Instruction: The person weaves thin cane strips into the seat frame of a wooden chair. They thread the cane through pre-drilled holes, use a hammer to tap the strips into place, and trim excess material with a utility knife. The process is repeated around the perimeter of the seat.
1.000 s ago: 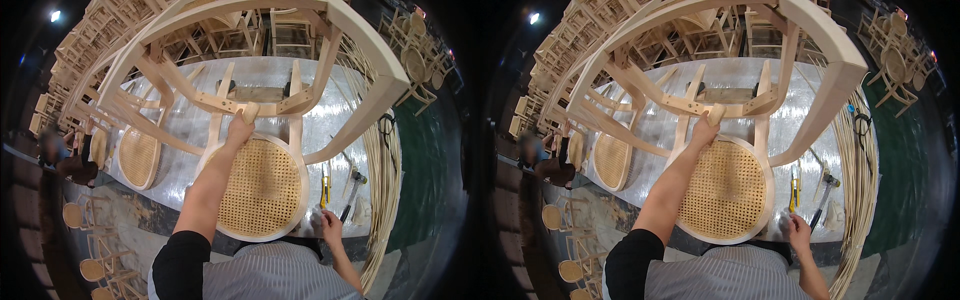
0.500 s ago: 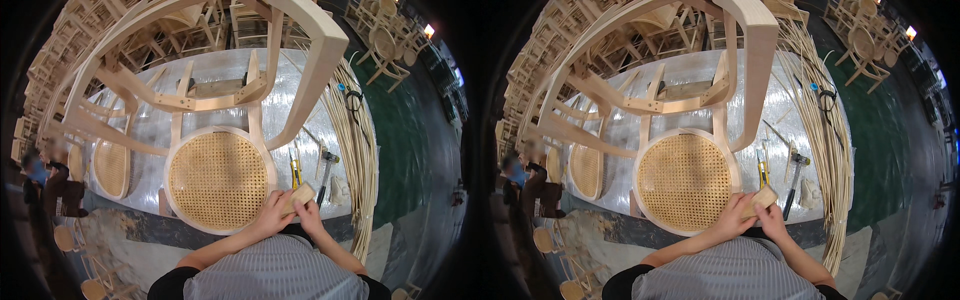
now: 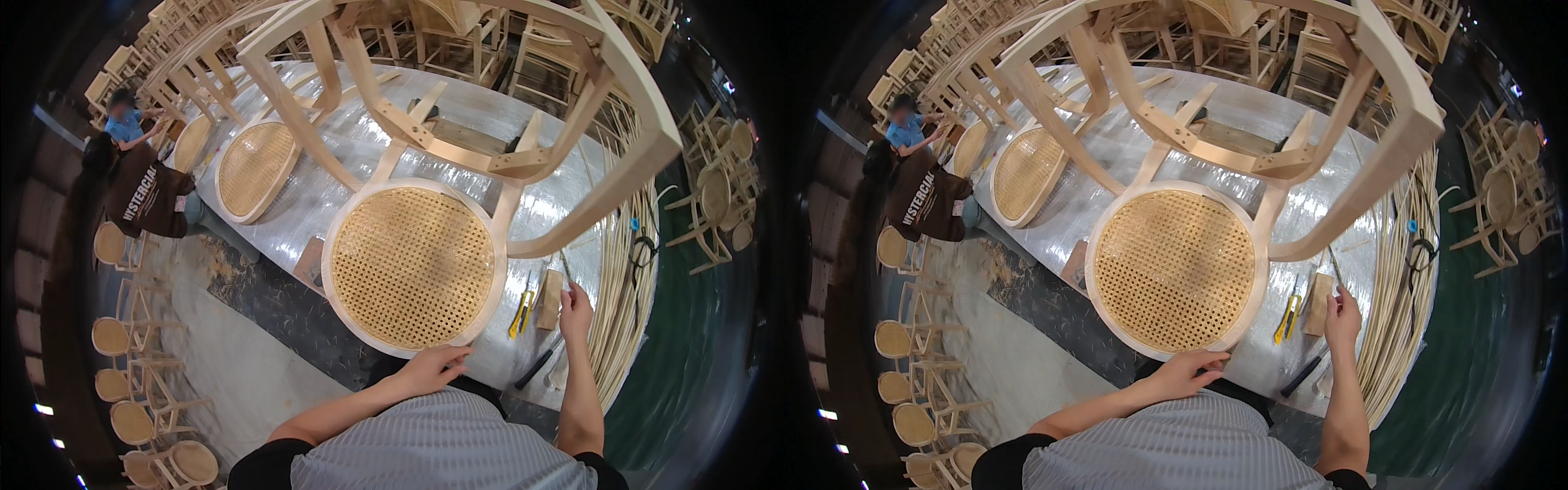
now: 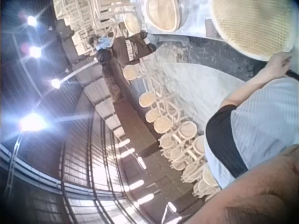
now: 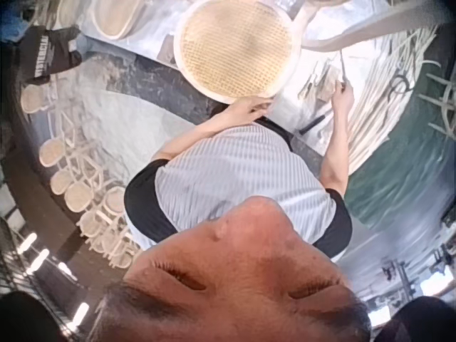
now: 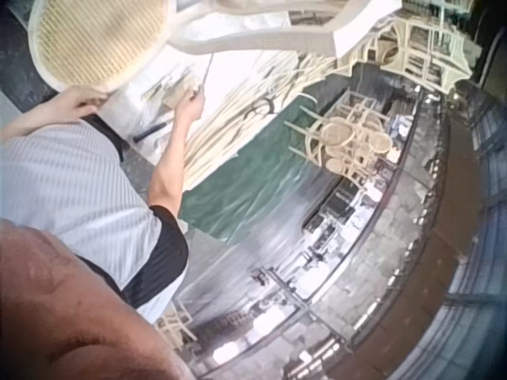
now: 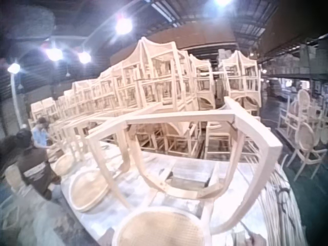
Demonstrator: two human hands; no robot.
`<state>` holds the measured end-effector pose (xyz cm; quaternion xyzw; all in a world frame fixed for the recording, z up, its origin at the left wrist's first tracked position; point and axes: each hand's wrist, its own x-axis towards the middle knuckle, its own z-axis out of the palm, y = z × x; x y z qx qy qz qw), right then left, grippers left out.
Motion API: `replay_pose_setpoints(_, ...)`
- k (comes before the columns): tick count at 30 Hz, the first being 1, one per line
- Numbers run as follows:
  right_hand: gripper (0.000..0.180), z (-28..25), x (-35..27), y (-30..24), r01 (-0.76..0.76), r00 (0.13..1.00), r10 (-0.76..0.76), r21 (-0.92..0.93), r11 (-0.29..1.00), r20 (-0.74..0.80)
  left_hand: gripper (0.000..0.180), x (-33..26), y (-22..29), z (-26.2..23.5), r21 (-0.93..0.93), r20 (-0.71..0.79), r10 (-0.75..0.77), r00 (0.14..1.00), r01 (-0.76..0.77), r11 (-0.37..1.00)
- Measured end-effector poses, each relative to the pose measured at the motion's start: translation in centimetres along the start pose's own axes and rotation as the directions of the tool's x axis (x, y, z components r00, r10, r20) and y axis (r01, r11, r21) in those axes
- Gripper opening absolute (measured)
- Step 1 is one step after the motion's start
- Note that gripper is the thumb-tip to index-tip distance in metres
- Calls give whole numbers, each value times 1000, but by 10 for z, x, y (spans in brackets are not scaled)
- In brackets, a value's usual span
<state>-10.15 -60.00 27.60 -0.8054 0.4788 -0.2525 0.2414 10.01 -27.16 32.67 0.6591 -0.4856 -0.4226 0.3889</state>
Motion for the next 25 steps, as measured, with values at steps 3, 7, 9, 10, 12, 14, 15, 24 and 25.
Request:
replay_pose_setpoints(3, 23, 6, -29, -57, -74, 985, 35, 233, 970, 167, 39, -22, -9, -30, -81, -146, -141, 979, 130, 988)
replay_pose_setpoints(7, 13, 26, -46, -137, 111, 955, -204, 375, 920, 217, 38, -18, -31, -84, -51, -254, -105, 961, 95, 994)
replay_pose_setpoints(9, 13, 50, -22, -179, 230, 942, -293, 318, 920, 166, 38, -6, -41, -116, 109, -264, 11, 964, 19, 994)
replay_pose_setpoints(10, 14, 64, -4, -197, 286, 930, -336, 287, 914, 145, 38, 2, -45, -134, 189, -261, 69, 963, -19, 982)
replay_pose_setpoints(12, 16, 94, 33, -220, 353, 909, -394, 250, 902, 139, 40, 28, -42, -164, 206, -167, 37, 985, -2, 978)
replay_pose_setpoints(14, 20, 127, 66, -229, 413, 898, -433, 185, 892, 80, 41, 58, -41, -187, 286, -102, 130, 986, -96, 953)
replay_pose_setpoints(15, 21, 141, 79, -232, 415, 900, -428, 136, 900, 85, 43, 72, -41, -195, 299, -74, 163, 984, -134, 945)
replay_pose_setpoints(24, 28, 196, 116, -247, 364, 917, -333, -120, 924, 218, 51, 167, -43, -226, 455, 16, 137, 990, -130, 881)
replay_pose_setpoints(25, 29, 196, 116, -249, 345, 922, -308, -140, 928, 234, 51, 173, -44, -225, 483, 27, 134, 991, -130, 866)
